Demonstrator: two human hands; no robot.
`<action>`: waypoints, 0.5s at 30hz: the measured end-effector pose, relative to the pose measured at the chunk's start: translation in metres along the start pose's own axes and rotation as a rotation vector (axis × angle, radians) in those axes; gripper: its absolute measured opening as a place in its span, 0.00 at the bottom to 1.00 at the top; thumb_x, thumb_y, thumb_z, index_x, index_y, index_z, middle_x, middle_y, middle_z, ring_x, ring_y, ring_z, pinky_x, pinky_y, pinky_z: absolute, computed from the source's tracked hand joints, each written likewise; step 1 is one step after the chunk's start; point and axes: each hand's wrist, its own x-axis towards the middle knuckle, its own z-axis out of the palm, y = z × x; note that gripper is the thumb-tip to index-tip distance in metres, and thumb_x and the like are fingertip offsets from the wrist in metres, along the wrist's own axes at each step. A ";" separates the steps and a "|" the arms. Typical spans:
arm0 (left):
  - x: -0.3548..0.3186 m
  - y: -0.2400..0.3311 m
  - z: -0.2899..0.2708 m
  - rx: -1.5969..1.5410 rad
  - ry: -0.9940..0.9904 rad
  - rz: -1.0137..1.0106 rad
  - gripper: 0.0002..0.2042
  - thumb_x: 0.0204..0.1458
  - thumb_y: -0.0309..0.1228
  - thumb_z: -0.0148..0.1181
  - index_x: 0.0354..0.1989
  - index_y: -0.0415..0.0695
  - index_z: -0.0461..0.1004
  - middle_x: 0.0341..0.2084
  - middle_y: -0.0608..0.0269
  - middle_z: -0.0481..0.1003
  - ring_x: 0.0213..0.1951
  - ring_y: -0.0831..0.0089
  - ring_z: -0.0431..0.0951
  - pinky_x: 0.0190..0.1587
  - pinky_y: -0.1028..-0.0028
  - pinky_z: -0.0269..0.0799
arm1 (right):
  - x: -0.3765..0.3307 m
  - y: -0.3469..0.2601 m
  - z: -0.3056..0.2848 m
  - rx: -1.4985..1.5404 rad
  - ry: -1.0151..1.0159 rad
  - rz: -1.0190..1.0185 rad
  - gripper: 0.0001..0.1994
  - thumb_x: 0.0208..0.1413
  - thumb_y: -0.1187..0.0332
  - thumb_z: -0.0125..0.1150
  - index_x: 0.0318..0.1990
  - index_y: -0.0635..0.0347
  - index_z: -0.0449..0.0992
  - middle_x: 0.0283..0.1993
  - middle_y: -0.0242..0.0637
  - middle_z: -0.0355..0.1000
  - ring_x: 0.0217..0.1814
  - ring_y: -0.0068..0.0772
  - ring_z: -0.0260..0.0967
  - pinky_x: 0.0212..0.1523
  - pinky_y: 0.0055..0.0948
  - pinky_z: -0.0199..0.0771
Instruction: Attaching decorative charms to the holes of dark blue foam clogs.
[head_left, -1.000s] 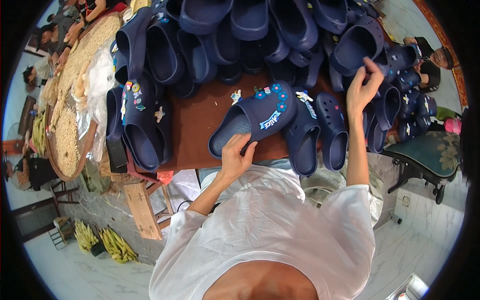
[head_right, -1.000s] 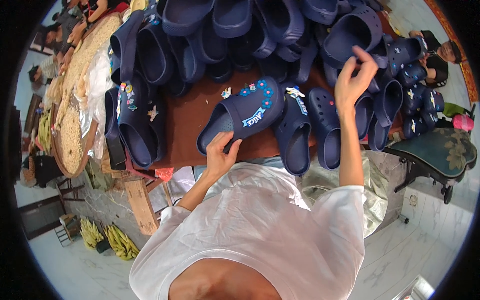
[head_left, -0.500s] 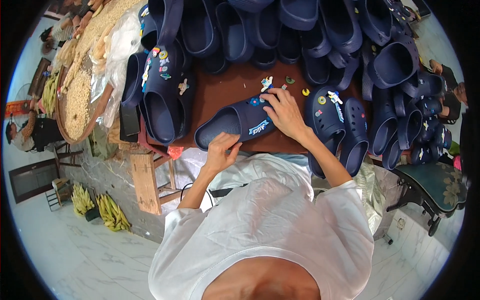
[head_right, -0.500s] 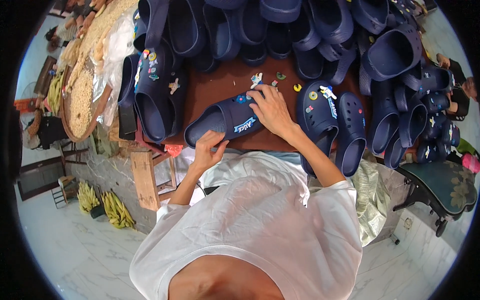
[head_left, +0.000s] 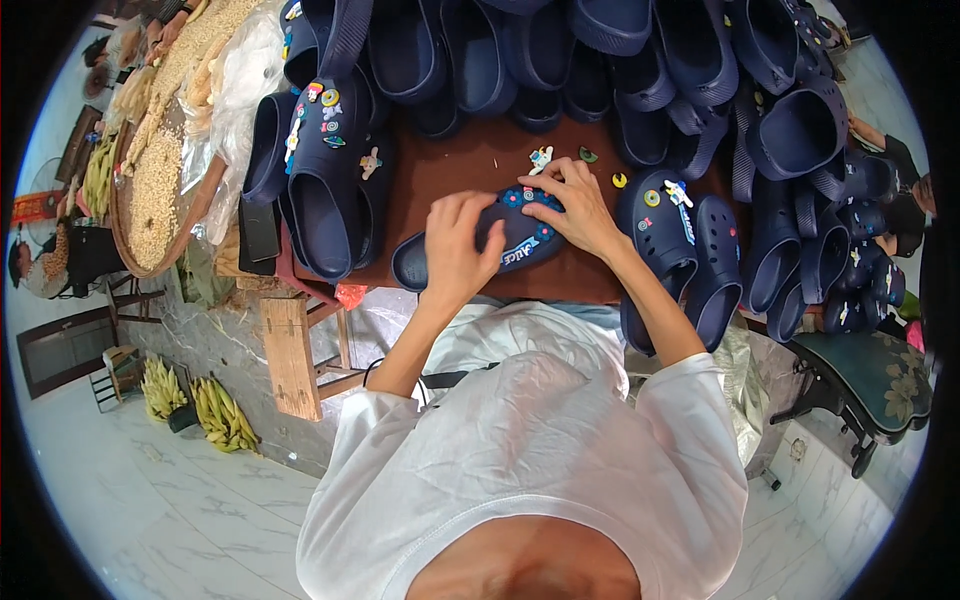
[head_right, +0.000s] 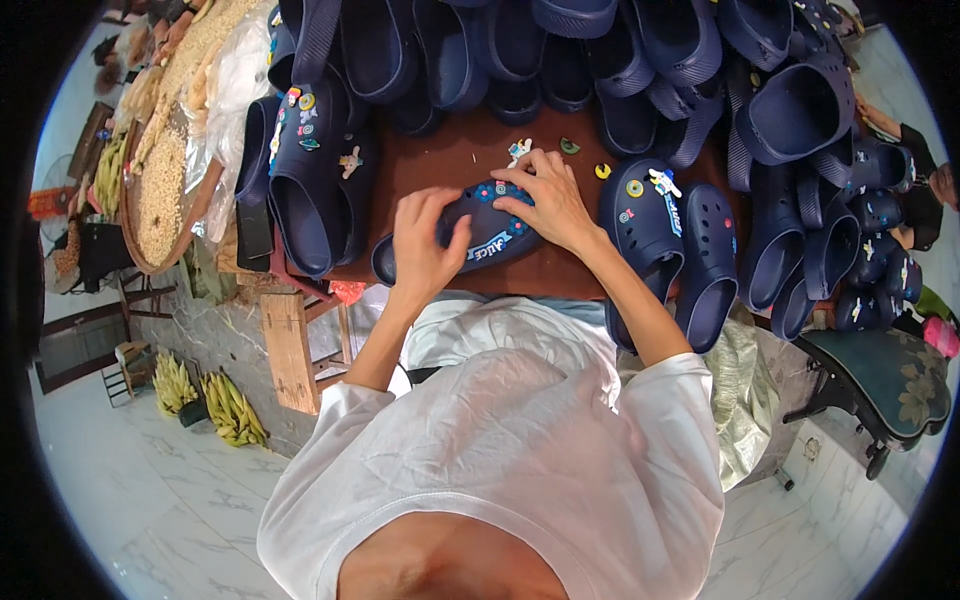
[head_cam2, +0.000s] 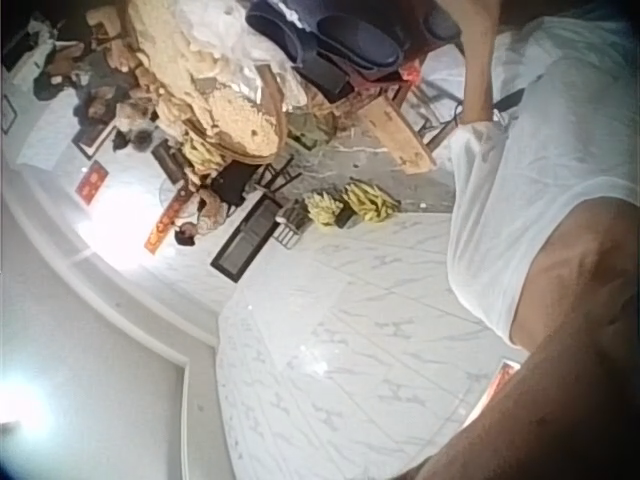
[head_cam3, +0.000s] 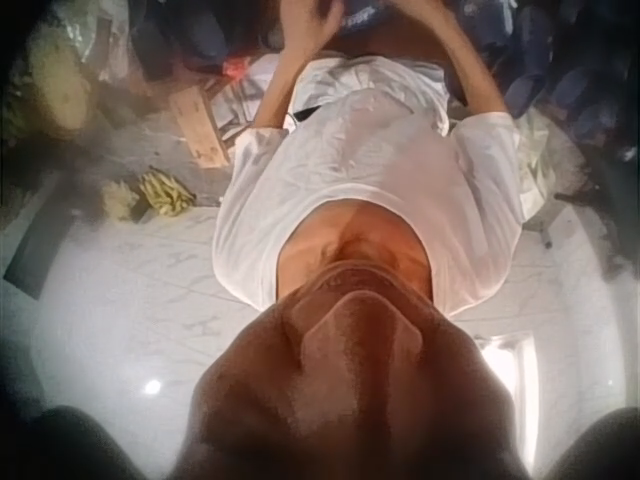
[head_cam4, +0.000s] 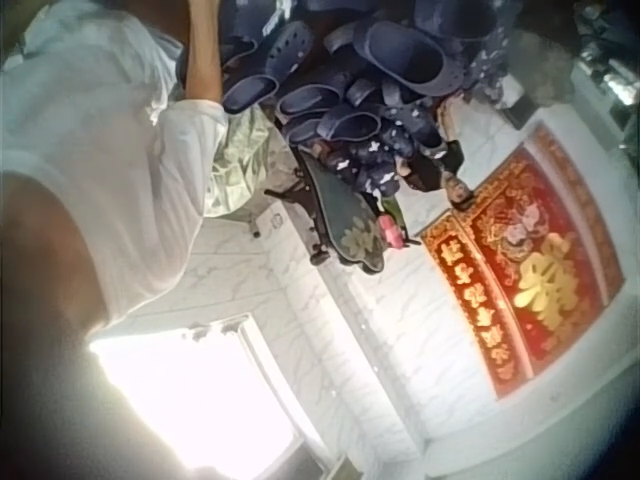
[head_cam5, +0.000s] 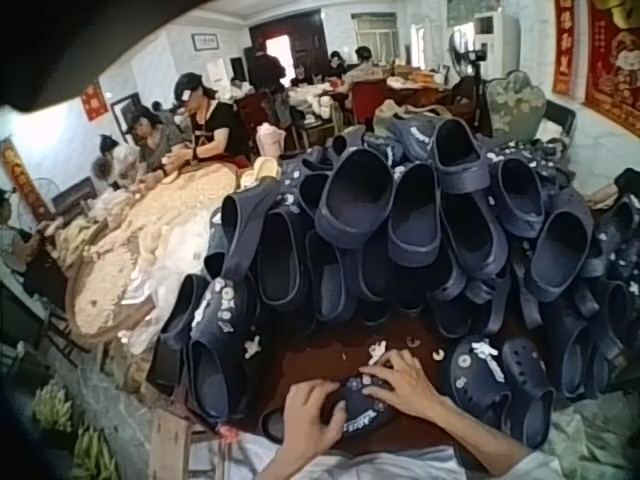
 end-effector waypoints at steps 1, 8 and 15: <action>0.006 0.000 0.009 -0.001 0.002 0.001 0.15 0.44 0.26 0.65 0.42 0.40 0.77 0.35 0.57 0.77 0.42 0.55 0.76 0.45 0.62 0.70 | 0.002 0.003 0.000 0.033 -0.025 0.015 0.20 0.49 0.57 0.71 0.51 0.49 0.81 0.45 0.36 0.68 0.50 0.41 0.63 0.52 0.40 0.63; 0.032 -0.006 0.035 0.211 -0.482 -0.067 0.28 0.41 0.43 0.73 0.52 0.43 0.77 0.42 0.58 0.80 0.43 0.58 0.76 0.48 0.61 0.68 | 0.008 0.014 0.001 0.135 -0.094 0.126 0.18 0.48 0.56 0.72 0.46 0.50 0.84 0.42 0.36 0.68 0.49 0.40 0.63 0.52 0.36 0.64; 0.037 -0.019 0.039 0.143 -0.518 -0.109 0.26 0.39 0.47 0.74 0.46 0.46 0.81 0.34 0.59 0.82 0.38 0.58 0.76 0.44 0.59 0.68 | 0.005 0.008 0.007 -0.004 -0.022 -0.025 0.14 0.53 0.60 0.66 0.45 0.55 0.80 0.44 0.35 0.72 0.49 0.42 0.64 0.51 0.38 0.65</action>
